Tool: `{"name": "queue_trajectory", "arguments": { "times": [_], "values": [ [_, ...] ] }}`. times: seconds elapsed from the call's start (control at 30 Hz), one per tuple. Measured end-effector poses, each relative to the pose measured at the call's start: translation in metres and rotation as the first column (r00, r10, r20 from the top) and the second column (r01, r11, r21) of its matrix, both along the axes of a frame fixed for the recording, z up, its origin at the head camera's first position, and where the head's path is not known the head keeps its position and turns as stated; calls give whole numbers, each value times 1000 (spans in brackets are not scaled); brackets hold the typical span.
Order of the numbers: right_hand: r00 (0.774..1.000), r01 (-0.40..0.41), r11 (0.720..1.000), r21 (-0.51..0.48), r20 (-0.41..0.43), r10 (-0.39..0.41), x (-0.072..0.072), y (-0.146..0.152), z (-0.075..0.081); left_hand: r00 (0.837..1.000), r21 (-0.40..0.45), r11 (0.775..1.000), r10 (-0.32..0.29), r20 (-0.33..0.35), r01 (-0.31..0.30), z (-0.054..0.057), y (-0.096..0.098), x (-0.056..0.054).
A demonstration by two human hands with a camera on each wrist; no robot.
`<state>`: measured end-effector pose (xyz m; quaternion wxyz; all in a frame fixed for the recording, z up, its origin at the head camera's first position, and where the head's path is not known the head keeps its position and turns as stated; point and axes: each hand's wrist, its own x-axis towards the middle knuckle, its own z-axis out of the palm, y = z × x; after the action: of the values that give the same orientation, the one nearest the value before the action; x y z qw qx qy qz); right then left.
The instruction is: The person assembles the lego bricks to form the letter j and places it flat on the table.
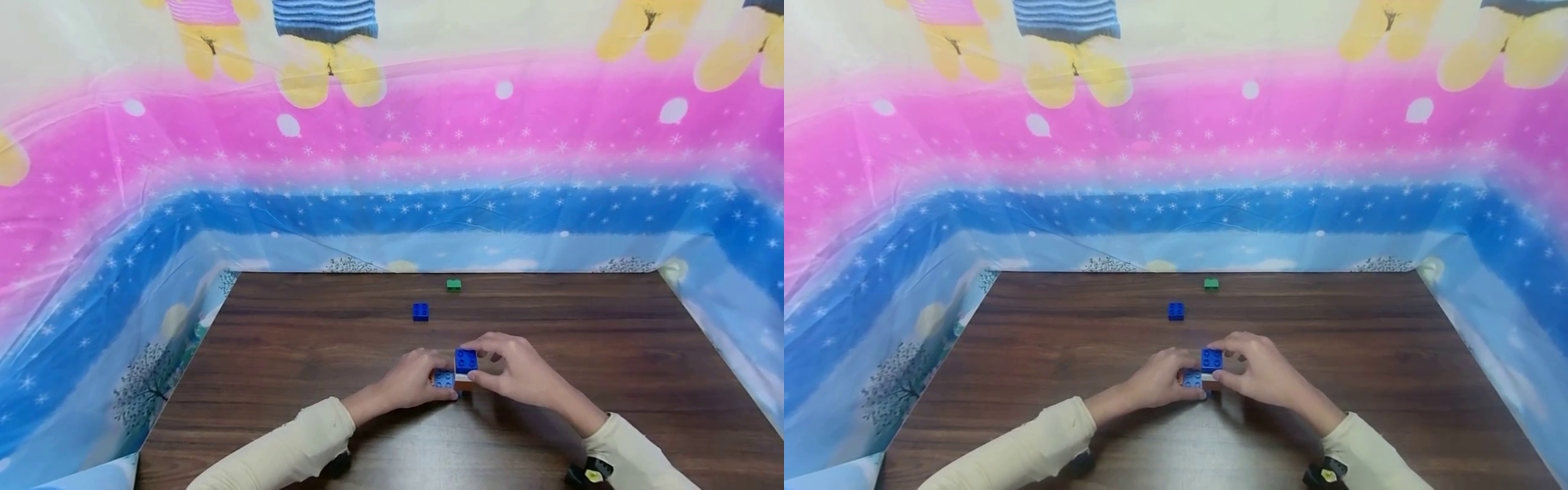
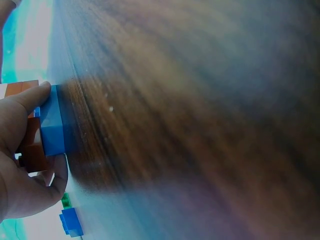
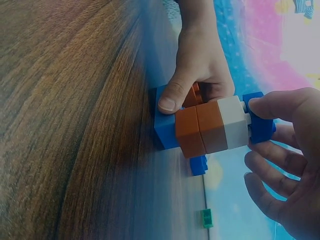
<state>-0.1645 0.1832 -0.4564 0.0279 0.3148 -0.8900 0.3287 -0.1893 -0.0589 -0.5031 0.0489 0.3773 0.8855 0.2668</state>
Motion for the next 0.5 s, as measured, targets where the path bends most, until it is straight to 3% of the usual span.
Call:
{"name": "queue_trajectory", "arguments": {
  "times": [0.5],
  "values": [
    [1000,0,1000,9,13,0,-1,-1,1,1000,-10,1000,5,-9,-5,0,1,0]
  ]
}}
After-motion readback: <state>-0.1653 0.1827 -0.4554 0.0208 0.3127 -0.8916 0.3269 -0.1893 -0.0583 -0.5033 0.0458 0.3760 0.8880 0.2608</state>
